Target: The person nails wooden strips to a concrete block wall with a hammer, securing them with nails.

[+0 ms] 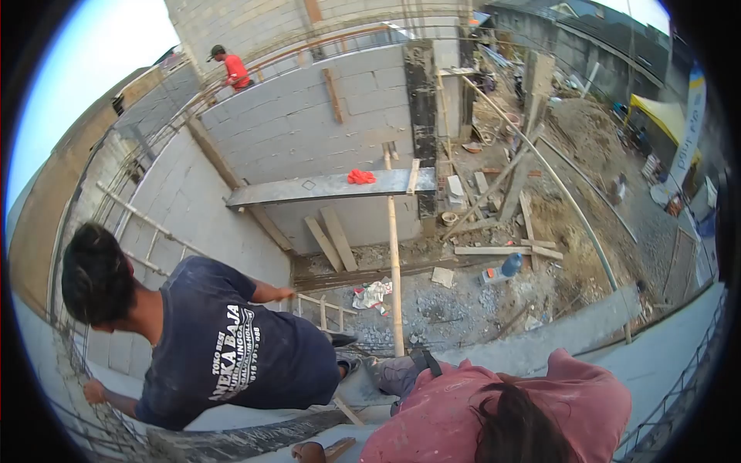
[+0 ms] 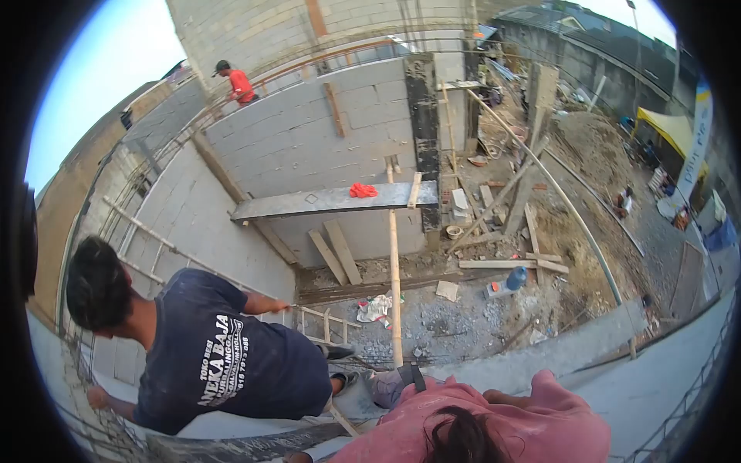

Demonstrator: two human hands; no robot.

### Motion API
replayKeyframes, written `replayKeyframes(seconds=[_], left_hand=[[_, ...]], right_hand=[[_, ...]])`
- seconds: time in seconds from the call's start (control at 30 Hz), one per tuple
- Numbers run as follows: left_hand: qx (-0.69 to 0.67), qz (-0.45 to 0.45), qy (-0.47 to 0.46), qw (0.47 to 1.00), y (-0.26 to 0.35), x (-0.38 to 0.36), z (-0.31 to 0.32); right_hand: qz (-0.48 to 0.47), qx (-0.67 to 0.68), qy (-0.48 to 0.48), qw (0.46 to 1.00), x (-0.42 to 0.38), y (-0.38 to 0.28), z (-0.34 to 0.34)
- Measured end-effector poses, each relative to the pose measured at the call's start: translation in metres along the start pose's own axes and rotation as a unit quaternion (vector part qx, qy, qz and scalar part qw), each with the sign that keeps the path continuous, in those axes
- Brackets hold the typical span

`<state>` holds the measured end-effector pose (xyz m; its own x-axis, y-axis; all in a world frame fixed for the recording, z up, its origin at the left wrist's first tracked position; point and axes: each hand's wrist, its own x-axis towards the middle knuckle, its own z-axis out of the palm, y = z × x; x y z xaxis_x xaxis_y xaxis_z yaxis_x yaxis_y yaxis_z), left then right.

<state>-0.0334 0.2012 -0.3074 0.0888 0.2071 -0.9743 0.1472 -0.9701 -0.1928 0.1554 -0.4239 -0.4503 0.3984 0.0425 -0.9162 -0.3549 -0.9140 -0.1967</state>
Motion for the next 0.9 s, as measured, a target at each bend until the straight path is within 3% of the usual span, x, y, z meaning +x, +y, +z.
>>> replayKeyframes(seconds=[0.2,0.43,0.57,0.9], left_hand=[[-0.074,0.025,0.045,0.996,-0.002,0.002,0.026],[-0.106,0.030,0.057,0.992,0.000,0.007,0.041],[-0.109,0.020,0.054,0.992,-0.001,0.012,0.044],[-0.160,-0.013,0.066,0.985,-0.002,0.004,0.044]], right_hand=[[-0.073,-0.022,0.029,0.997,0.012,-0.074,-0.014],[-0.204,0.021,0.077,0.976,-0.039,-0.160,-0.044],[-0.198,0.077,0.121,0.970,-0.053,-0.144,-0.069],[-0.043,0.167,0.167,0.971,-0.054,-0.031,-0.143]])
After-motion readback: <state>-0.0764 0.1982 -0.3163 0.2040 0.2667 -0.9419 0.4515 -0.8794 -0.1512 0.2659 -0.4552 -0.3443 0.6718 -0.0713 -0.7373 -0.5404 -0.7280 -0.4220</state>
